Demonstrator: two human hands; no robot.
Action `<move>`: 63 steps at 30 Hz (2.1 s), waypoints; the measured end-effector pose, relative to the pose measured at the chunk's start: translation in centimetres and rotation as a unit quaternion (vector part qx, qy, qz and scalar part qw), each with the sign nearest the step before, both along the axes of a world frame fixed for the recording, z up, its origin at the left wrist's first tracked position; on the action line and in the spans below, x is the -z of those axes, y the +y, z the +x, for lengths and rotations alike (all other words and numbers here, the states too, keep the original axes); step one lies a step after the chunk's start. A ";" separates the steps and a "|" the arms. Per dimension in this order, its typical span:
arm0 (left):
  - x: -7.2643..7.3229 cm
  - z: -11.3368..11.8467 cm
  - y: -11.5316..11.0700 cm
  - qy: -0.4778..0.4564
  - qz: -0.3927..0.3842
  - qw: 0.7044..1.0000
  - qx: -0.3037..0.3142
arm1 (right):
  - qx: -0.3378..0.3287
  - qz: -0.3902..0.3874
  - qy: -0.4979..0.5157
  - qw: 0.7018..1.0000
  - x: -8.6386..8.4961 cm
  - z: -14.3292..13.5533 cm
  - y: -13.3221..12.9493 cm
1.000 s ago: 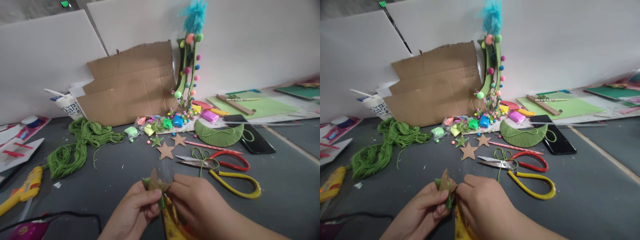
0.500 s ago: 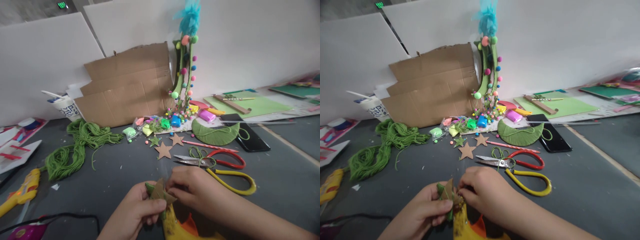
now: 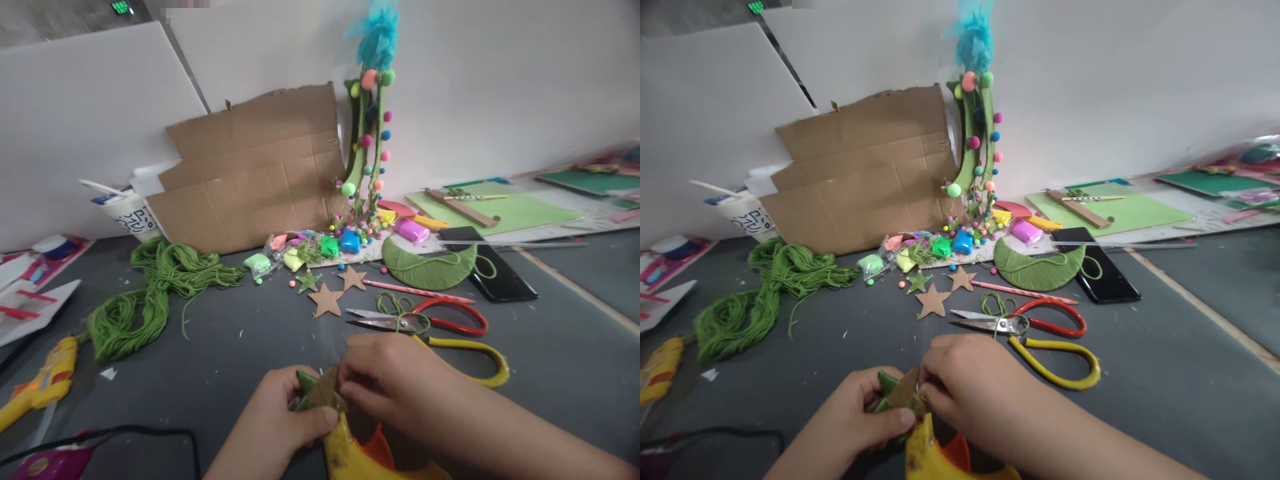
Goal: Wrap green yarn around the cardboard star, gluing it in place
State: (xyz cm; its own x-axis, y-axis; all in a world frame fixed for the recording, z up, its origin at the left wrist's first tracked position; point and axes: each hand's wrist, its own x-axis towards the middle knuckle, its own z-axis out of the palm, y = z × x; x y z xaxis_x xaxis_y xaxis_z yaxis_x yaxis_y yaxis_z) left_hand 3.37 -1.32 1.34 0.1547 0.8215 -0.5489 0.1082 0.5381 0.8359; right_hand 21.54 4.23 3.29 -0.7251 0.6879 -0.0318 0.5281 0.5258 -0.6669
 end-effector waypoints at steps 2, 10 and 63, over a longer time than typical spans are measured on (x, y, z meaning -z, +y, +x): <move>0.1 0.1 0.1 0.013 0.025 1.000 -0.001 | 0.023 -0.007 -0.005 1.000 -0.1 0.0 -0.1; -0.1 0.1 0.4 0.102 0.083 0.991 0.023 | 0.146 -0.267 0.061 0.950 0.3 -1.2 -0.1; -1.1 0.4 0.1 0.117 0.090 0.988 0.045 | 0.111 -0.365 0.078 0.921 0.0 0.1 0.3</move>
